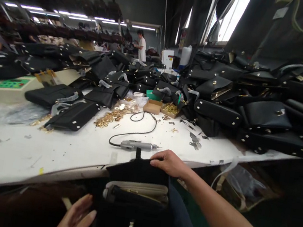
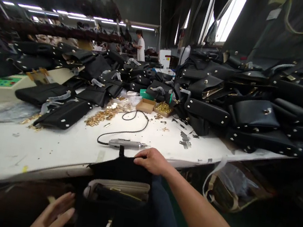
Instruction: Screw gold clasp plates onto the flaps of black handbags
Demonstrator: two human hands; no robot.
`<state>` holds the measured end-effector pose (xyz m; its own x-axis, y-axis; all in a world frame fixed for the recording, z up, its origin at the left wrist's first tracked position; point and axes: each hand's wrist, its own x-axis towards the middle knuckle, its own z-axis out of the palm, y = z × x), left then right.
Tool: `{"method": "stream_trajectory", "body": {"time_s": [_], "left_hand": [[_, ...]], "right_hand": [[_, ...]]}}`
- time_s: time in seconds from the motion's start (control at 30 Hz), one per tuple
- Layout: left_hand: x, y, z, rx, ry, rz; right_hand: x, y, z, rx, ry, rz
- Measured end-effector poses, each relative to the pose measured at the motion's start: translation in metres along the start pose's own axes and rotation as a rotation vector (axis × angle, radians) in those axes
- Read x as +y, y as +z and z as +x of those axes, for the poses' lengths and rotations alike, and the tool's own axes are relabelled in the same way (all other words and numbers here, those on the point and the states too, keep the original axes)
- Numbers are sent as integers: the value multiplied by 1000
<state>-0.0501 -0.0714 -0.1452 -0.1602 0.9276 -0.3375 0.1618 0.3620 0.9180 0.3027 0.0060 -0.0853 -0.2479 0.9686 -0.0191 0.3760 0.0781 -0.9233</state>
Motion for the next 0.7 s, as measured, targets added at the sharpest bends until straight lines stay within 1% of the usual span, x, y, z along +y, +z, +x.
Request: {"method": "stream_trajectory", "body": {"time_s": [0.07, 0.13, 0.2, 0.23, 0.27, 0.3, 0.37, 0.4, 0.47, 0.5, 0.53, 0.57, 0.6, 0.7], "left_hand": [[14, 2, 10, 78, 181, 215], [35, 13, 21, 77, 426, 418], [58, 33, 32, 45, 687, 587], [68, 45, 38, 34, 792, 661], [77, 57, 43, 17, 868, 743], [83, 69, 49, -3, 913, 820], [88, 88, 60, -64, 905, 952], [88, 95, 65, -89, 878, 998], [85, 104, 75, -123, 829, 1044], [84, 106, 79, -141, 811, 1048], [84, 107, 83, -167, 790, 1041], [84, 107, 86, -200, 756, 1025], [86, 106, 89, -241, 710, 1000], [94, 99, 97, -408, 562, 894]], "right_hand": [[14, 9, 6, -54, 49, 52], [21, 17, 12, -83, 75, 96], [21, 22, 18, -124, 74, 127], [20, 23, 21, -151, 64, 131], [19, 23, 24, -180, 48, 123], [18, 21, 27, -208, 28, 100], [18, 17, 36, -219, -7, 23], [19, 15, 42, -183, -19, -29], [24, 13, 58, -24, -54, -189], [26, 13, 66, 58, -79, -299], [29, 13, 75, 114, -106, -422], [31, 14, 84, 133, -124, -544], [32, 16, 91, 118, -128, -651], [34, 17, 103, 25, -79, -846]]}}
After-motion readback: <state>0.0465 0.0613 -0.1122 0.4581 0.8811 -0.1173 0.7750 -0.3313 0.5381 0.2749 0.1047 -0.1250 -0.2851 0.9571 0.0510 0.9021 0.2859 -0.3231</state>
